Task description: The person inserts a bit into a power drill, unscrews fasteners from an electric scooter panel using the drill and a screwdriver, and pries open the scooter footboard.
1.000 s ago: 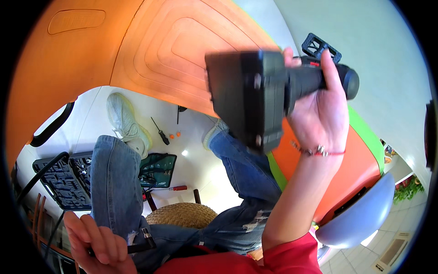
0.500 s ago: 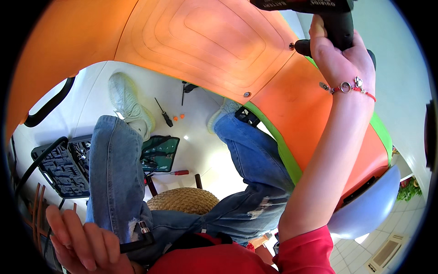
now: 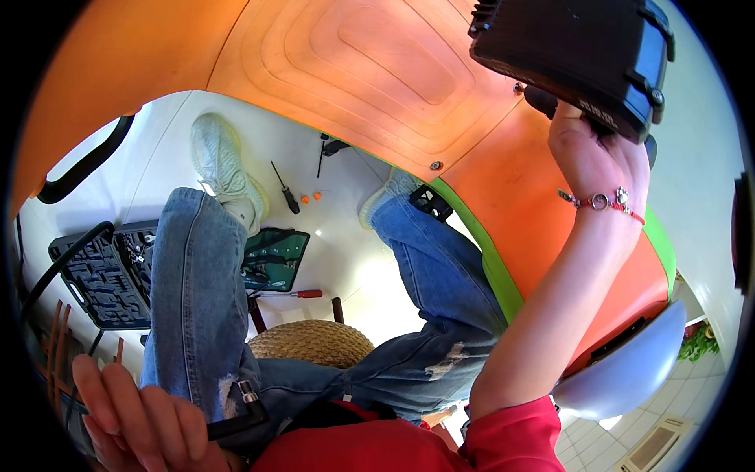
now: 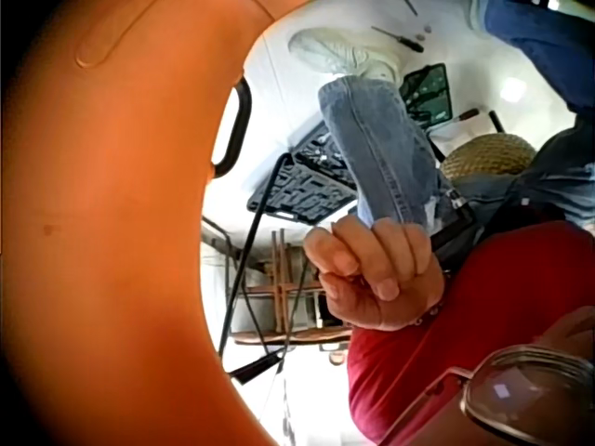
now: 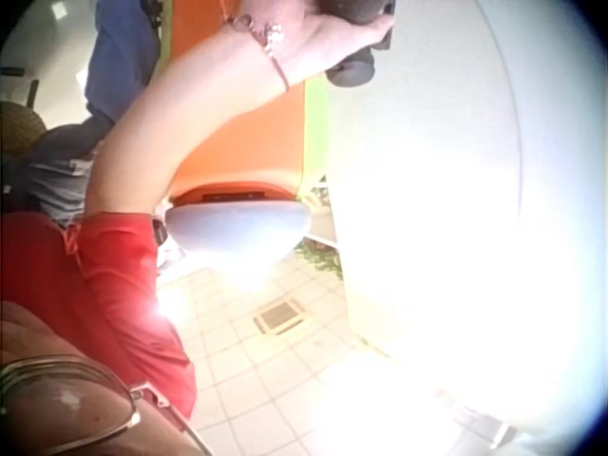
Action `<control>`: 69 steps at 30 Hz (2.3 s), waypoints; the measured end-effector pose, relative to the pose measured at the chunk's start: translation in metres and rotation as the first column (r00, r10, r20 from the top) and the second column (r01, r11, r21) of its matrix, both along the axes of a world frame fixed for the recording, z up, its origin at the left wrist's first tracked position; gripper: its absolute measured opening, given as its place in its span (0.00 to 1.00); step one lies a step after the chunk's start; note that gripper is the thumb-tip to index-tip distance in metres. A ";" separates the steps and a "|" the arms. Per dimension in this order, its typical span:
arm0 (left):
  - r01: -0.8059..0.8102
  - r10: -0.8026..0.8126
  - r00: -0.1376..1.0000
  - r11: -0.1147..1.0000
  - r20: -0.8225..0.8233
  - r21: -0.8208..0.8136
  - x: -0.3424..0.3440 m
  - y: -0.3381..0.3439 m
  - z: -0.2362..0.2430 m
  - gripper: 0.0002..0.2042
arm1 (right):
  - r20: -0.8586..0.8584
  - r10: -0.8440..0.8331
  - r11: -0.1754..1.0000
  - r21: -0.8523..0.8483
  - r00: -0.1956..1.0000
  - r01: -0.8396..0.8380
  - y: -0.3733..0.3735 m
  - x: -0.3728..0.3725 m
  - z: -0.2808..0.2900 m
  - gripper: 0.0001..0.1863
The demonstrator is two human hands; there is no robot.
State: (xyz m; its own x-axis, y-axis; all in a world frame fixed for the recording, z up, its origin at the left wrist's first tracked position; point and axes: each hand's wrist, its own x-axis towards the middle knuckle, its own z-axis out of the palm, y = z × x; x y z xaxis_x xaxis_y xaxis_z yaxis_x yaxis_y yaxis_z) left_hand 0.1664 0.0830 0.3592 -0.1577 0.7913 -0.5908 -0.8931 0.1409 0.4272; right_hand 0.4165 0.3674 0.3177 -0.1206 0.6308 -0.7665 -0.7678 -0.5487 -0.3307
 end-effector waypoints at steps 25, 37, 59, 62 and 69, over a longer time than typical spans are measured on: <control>-0.173 0.175 0.984 0.983 0.024 -0.064 0.004 -0.010 0.003 0.09 | 0.162 0.126 0.982 0.123 0.979 -0.147 -0.032 -0.008 0.014 0.12; -0.165 0.167 0.985 0.984 0.031 -0.071 0.003 -0.011 0.000 0.10 | 0.176 0.053 0.993 0.095 0.983 -0.071 -0.034 -0.006 0.016 0.13; -0.220 0.195 0.955 0.971 -0.225 -0.091 0.031 -0.001 -0.003 0.08 | 0.576 0.389 0.918 -0.176 0.719 -0.355 -0.210 -0.004 -0.016 0.22; -0.134 0.122 0.970 0.990 -0.210 -0.046 0.033 -0.007 0.001 0.08 | 0.635 0.637 0.710 -0.263 0.437 -0.653 -0.268 0.024 -0.035 0.21; -0.151 0.140 0.980 0.986 -0.140 -0.074 0.050 -0.003 -0.001 0.07 | 0.755 0.569 0.288 -0.555 -0.327 -0.780 -0.331 0.102 -0.115 0.39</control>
